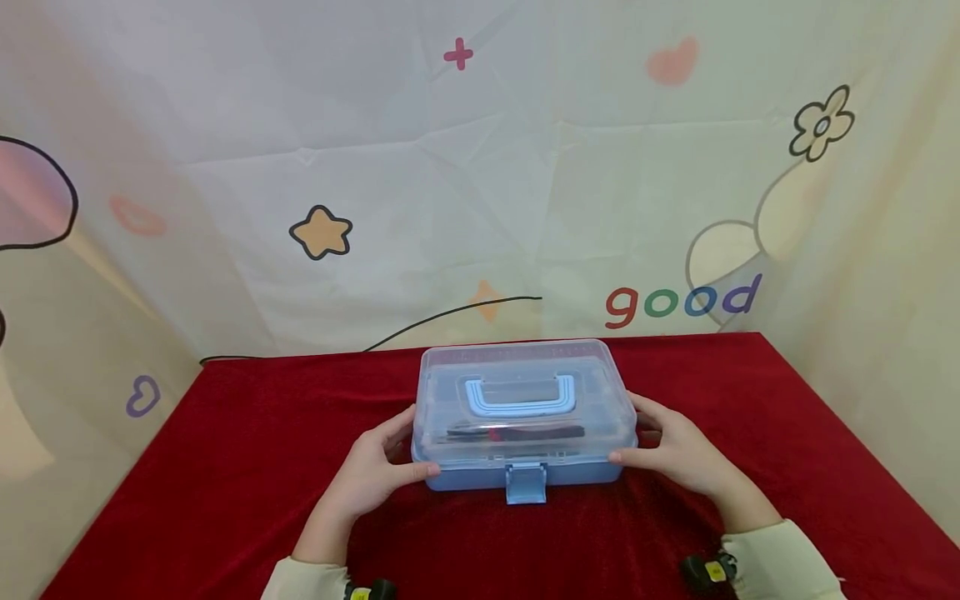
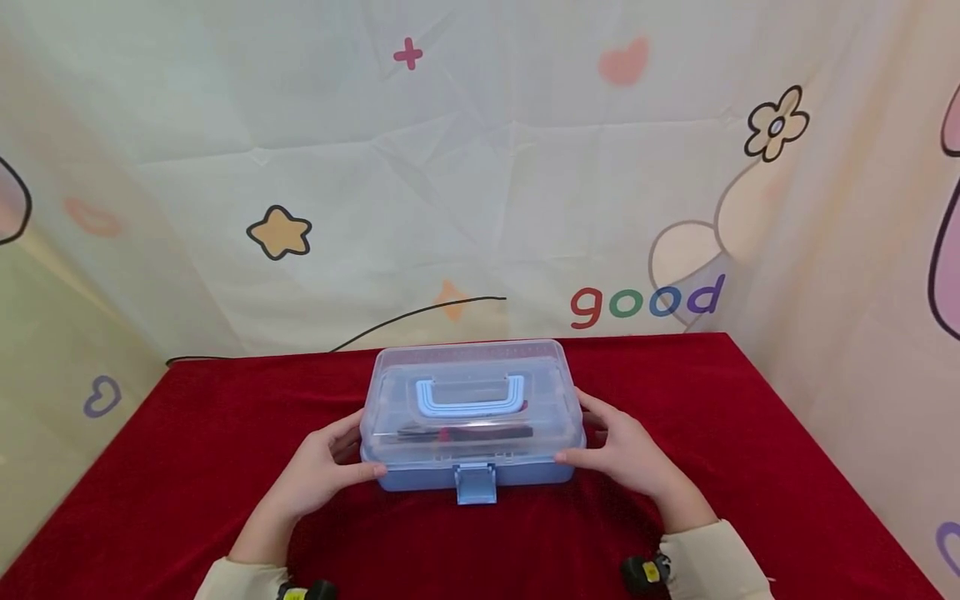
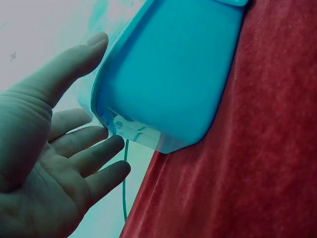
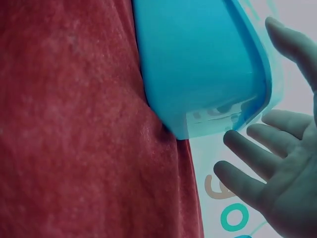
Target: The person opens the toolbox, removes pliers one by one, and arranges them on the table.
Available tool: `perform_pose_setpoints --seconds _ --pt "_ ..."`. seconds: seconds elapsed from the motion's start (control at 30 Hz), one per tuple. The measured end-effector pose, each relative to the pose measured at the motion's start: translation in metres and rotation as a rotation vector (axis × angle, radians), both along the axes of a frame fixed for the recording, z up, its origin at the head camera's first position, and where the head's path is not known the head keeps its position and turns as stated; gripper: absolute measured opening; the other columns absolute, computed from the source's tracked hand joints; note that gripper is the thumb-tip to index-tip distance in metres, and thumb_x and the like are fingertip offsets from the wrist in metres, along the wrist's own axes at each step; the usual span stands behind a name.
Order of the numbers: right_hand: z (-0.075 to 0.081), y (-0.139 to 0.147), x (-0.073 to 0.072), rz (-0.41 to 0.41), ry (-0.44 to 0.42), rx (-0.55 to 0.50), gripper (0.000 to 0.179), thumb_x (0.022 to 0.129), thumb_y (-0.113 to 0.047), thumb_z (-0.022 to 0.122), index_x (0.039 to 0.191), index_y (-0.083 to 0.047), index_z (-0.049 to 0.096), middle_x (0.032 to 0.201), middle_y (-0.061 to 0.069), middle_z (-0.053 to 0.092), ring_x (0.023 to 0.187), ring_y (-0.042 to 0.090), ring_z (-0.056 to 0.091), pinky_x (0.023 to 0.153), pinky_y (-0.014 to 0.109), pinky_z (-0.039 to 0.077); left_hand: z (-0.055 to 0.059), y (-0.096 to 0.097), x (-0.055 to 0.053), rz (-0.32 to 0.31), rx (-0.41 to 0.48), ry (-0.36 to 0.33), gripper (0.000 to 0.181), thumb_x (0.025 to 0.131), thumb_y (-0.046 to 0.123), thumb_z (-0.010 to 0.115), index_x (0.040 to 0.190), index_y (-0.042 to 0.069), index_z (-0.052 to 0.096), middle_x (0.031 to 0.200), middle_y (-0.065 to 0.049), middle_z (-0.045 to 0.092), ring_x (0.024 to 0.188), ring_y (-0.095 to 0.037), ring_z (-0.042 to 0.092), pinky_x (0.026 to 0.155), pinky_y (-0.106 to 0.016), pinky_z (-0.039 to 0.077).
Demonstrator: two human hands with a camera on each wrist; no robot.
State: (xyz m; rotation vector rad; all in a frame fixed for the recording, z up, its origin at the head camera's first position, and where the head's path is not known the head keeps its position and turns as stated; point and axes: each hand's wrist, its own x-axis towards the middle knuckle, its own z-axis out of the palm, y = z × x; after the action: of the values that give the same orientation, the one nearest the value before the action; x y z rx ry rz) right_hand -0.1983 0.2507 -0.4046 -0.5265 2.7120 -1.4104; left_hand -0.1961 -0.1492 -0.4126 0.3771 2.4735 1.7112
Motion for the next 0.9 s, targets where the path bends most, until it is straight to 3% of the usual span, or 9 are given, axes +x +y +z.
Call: perform_pose_setpoints --seconds 0.27,0.67,0.9 --pt "0.0032 -0.0009 0.0009 -0.011 0.044 -0.039 0.076 0.081 -0.026 0.073 0.146 -0.012 0.036 0.132 0.014 0.054 0.111 0.035 0.058 0.086 0.045 0.055 0.0033 0.0015 0.0008 0.028 0.024 0.022 0.078 0.075 0.028 0.078 0.144 0.020 0.041 0.143 -0.005 0.048 0.130 -0.024 0.048 0.106 -0.044 0.039" --pt "0.0070 -0.0029 0.0007 0.001 0.085 0.002 0.080 0.079 -0.027 0.074 0.147 -0.016 0.033 0.130 0.010 0.054 0.108 0.029 0.056 0.086 0.045 0.052 0.0030 0.0039 0.0011 0.088 0.053 0.042 0.072 0.076 0.030 0.077 0.140 0.021 0.045 0.141 -0.004 0.050 0.129 -0.022 0.049 0.107 -0.043 0.039" --pt "0.0095 -0.0062 0.0078 -0.099 0.153 0.045 0.072 0.079 -0.029 0.075 0.141 -0.010 0.043 0.126 0.013 0.060 0.103 0.026 0.060 0.085 0.044 0.054 0.0053 0.0079 0.0021 0.117 0.068 0.054 0.068 0.077 0.031 0.076 0.138 0.021 0.047 0.139 -0.004 0.053 0.128 -0.023 0.051 0.105 -0.044 0.040"
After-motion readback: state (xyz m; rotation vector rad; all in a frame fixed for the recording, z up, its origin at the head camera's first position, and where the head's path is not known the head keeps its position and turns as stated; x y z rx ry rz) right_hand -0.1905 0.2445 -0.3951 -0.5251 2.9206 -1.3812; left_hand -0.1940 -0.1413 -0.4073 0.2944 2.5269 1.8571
